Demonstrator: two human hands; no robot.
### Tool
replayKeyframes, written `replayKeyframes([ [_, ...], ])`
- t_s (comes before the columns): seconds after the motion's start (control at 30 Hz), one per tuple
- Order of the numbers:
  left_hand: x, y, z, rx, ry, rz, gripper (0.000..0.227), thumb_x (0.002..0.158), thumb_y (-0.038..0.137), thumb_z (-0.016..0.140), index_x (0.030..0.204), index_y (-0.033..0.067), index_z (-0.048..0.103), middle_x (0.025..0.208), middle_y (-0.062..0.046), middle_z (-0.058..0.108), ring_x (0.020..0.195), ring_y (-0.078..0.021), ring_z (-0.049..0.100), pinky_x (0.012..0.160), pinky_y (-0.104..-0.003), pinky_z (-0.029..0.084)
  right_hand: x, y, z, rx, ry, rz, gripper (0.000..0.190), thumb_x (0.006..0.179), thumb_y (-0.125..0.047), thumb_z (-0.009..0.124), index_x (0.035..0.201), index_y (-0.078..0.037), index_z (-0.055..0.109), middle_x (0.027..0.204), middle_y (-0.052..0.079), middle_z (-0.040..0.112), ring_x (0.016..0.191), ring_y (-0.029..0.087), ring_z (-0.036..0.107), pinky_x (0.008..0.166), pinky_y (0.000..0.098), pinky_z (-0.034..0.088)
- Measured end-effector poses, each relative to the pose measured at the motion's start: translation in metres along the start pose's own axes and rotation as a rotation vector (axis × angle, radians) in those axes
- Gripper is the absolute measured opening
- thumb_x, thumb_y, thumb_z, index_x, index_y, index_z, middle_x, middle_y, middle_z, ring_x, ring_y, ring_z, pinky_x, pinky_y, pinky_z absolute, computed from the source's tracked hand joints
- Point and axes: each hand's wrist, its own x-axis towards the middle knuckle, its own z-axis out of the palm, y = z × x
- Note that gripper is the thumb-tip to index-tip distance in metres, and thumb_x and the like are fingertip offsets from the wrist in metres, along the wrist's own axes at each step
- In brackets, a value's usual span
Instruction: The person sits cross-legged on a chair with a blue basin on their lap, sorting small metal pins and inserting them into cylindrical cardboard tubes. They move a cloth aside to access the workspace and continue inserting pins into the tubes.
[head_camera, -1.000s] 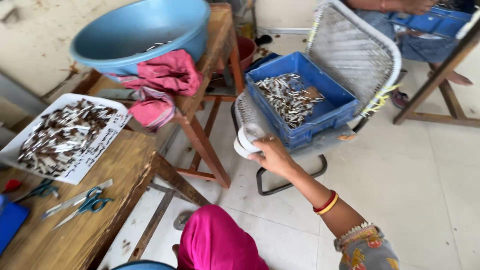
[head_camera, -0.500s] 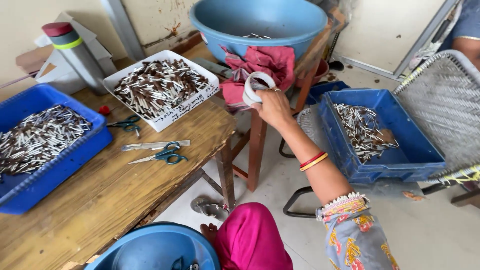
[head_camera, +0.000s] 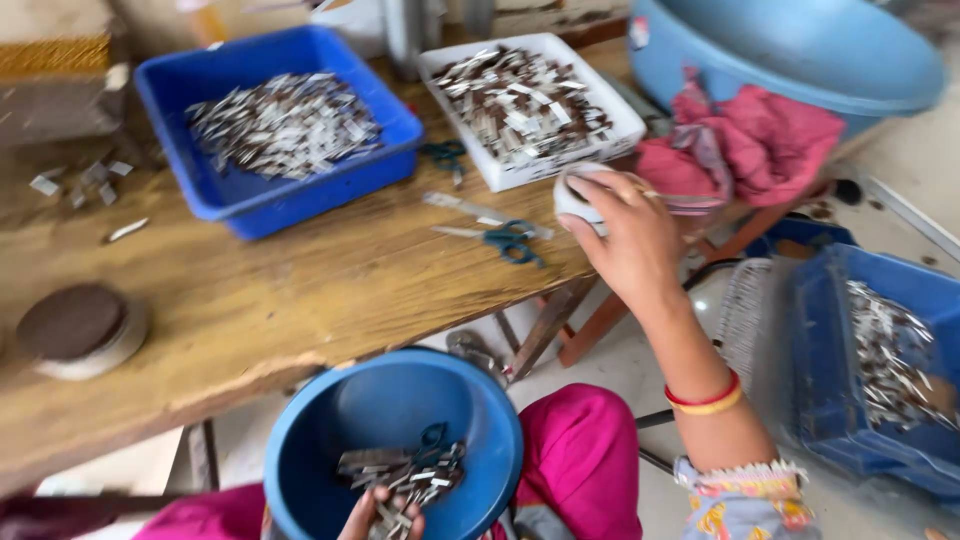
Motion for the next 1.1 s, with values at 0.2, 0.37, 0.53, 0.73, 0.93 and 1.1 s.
replayKeyframes([
  [0.2, -0.091, 0.043, 0.231, 0.123, 0.156, 0.124, 0.024, 0.1, 0.008, 0.054, 0.123, 0.0093, 0.06, 0.107, -0.01, 0.065, 0.095, -0.0225, 0.068, 0.085, -0.041, 0.059, -0.091, -0.153, 0.054, 0.724, -0.423, -0.369, 0.061, 0.075, -0.033, 0.089, 0.128, -0.013, 0.065, 0.123, 0.009, 0.066, 0.116, 0.029, 0.063, 0.113, 0.0482, 0.042],
  [0.37, -0.107, 0.047, 0.214, 0.228, -0.077, 0.181, 0.046, 0.096, -0.005, 0.054, 0.14, 0.0034, 0.05, 0.129, -0.009, 0.063, 0.112, -0.0191, 0.068, 0.09, -0.032, 0.061, -0.168, -0.202, 0.116, 0.946, -0.868, -0.364, 0.106, 0.068, -0.038, 0.092, 0.157, -0.01, 0.04, 0.139, 0.014, 0.058, 0.131, 0.035, 0.053, 0.114, 0.0469, 0.042],
  [0.53, -0.108, 0.058, 0.185, -0.029, -0.173, 0.091, 0.028, 0.107, 0.01, 0.054, 0.134, 0.0065, 0.055, 0.117, -0.013, 0.068, 0.098, -0.0259, 0.07, 0.078, -0.034, 0.06, -0.157, -0.216, 0.132, 0.889, -0.776, -0.354, 0.108, 0.071, -0.04, 0.09, 0.157, -0.005, 0.036, 0.141, 0.016, 0.058, 0.133, 0.036, 0.052, 0.114, 0.0492, 0.04],
  [0.73, -0.099, 0.075, 0.196, -0.117, -0.086, 0.18, 0.025, 0.108, 0.015, 0.049, 0.13, 0.0057, 0.055, 0.118, -0.012, 0.068, 0.104, -0.0243, 0.072, 0.089, -0.034, 0.061, -0.146, -0.227, 0.155, 1.222, -0.872, 0.025, 0.093, 0.086, -0.042, 0.083, 0.16, -0.009, 0.037, 0.136, 0.01, 0.068, 0.125, 0.03, 0.068, 0.11, 0.0423, 0.053],
  [0.93, -0.068, 0.063, 0.165, -0.176, 0.02, 0.256, 0.022, 0.109, 0.024, 0.046, 0.12, 0.0091, 0.058, 0.108, -0.013, 0.068, 0.097, -0.0289, 0.07, 0.081, -0.041, 0.061, -0.155, -0.212, 0.156, 0.935, -0.481, -0.253, 0.057, 0.081, -0.026, 0.086, 0.132, -0.013, 0.066, 0.134, 0.01, 0.062, 0.12, 0.031, 0.063, 0.102, 0.0411, 0.052],
  [1.1, -0.041, 0.046, 0.16, -0.278, 0.082, 0.317, 0.021, 0.109, 0.024, 0.047, 0.112, 0.008, 0.059, 0.104, -0.01, 0.068, 0.097, -0.0253, 0.069, 0.083, -0.043, 0.062, -0.163, -0.207, 0.156, 0.681, -0.385, -0.229, 0.032, 0.083, -0.013, 0.084, 0.113, -0.014, 0.075, 0.113, 0.006, 0.065, 0.104, 0.028, 0.065, 0.089, 0.0389, 0.055],
])
